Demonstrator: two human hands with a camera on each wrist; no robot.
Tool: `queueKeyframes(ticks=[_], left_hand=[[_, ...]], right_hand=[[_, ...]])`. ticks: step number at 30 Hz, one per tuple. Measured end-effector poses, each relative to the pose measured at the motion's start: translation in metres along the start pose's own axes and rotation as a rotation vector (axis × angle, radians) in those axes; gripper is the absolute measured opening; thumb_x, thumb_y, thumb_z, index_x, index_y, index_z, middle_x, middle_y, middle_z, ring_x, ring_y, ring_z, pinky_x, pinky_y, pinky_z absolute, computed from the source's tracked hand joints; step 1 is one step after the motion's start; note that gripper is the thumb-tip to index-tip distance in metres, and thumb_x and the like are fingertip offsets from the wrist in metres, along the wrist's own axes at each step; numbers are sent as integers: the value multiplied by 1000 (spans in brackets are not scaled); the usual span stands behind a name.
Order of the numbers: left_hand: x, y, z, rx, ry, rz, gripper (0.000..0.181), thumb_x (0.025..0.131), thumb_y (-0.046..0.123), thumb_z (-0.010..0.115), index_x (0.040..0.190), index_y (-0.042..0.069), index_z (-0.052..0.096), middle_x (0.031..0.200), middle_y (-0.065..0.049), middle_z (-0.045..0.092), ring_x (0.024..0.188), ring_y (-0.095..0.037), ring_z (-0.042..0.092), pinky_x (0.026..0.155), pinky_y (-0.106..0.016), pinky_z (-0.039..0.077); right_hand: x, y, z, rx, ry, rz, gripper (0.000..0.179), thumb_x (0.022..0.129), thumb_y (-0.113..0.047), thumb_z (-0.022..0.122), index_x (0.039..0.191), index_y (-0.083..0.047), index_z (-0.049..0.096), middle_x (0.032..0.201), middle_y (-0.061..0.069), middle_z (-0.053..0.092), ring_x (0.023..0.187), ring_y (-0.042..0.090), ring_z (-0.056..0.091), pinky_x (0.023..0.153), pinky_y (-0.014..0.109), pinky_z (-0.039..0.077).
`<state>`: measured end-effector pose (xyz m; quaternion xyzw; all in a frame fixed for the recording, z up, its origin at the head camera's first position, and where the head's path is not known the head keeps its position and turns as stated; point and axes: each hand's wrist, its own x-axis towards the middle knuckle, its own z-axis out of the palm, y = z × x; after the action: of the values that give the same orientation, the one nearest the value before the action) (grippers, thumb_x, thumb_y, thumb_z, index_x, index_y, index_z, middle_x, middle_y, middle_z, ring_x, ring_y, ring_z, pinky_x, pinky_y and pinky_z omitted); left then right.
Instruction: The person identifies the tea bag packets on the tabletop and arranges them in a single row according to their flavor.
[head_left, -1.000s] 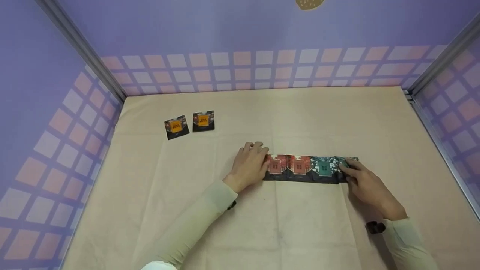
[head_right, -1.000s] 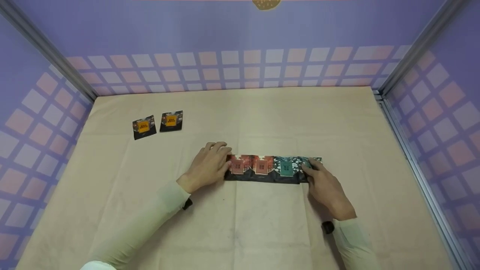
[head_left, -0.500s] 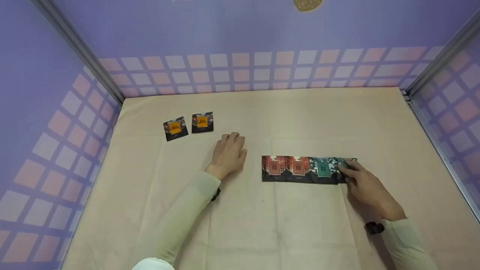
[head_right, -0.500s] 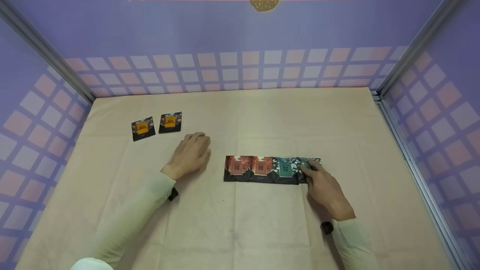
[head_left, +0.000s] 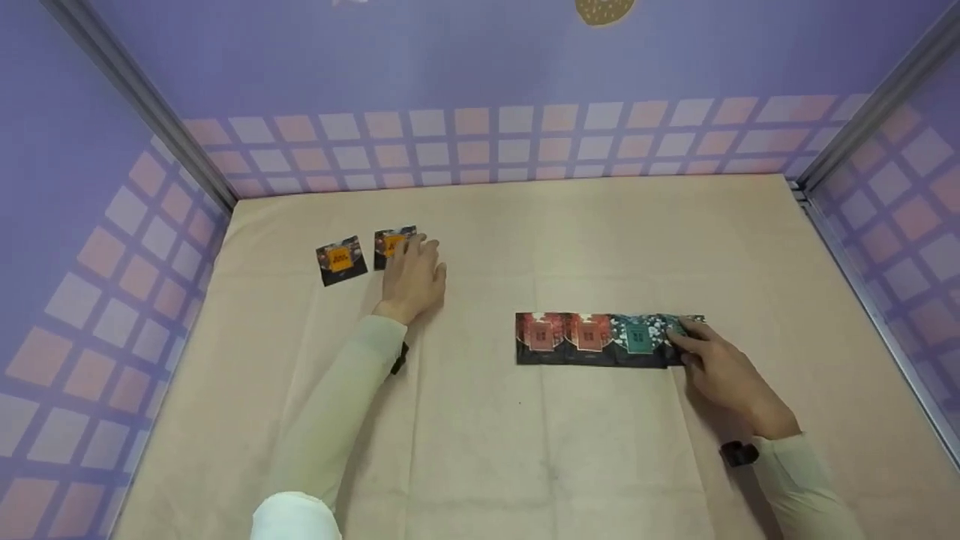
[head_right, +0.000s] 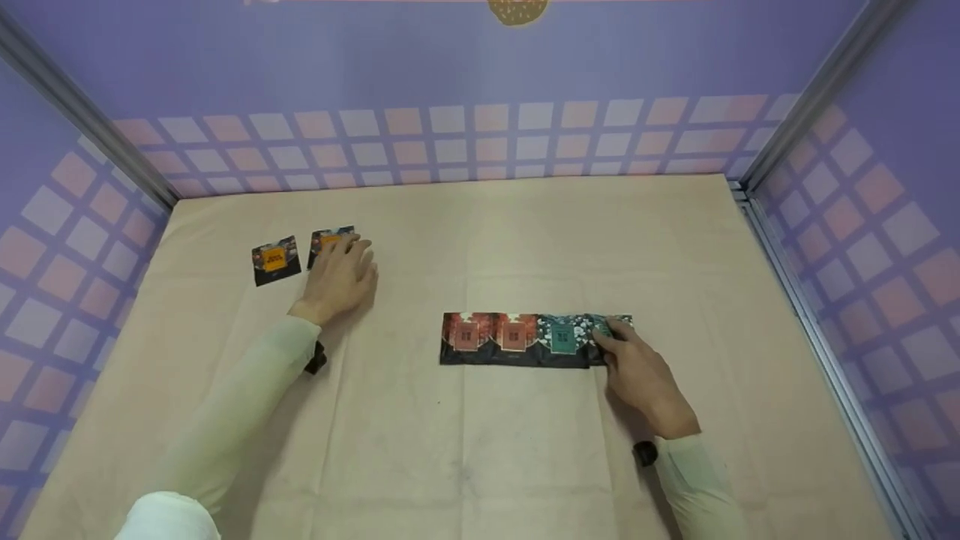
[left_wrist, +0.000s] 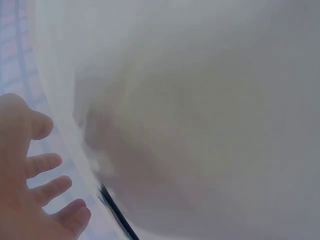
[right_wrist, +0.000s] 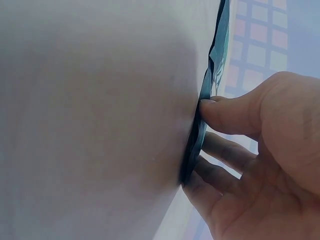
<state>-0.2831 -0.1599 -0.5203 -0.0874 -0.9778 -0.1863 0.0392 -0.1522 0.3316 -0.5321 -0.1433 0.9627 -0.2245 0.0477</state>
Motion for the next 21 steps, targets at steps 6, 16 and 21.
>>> queueKeyframes(ticks=[6,16,21], left_hand=[[9,-26,-5,1,30,-61,52,111,23,51,158,3,48,168,-24,37,156,-47,32,126,-64,29],[9,-46,-5,-29,-6,-88,54,113,19,43,163,0,40,170,-30,29,160,-53,20,131,-64,17],[9,-46,-5,-22,-33,-89,55,113,19,40,164,-1,38,172,-30,25,161,-52,17,133,-61,13]], right_hand=[[1,-2,2,-5,3,12,45,105,3,56,150,5,56,162,31,41,145,58,45,108,69,47],[-1,0,0,-14,9,-23,45,104,4,56,149,8,55,160,34,42,141,59,48,102,68,51],[0,-1,0,-11,5,-19,45,105,3,55,149,7,56,160,34,42,142,59,46,104,69,50]])
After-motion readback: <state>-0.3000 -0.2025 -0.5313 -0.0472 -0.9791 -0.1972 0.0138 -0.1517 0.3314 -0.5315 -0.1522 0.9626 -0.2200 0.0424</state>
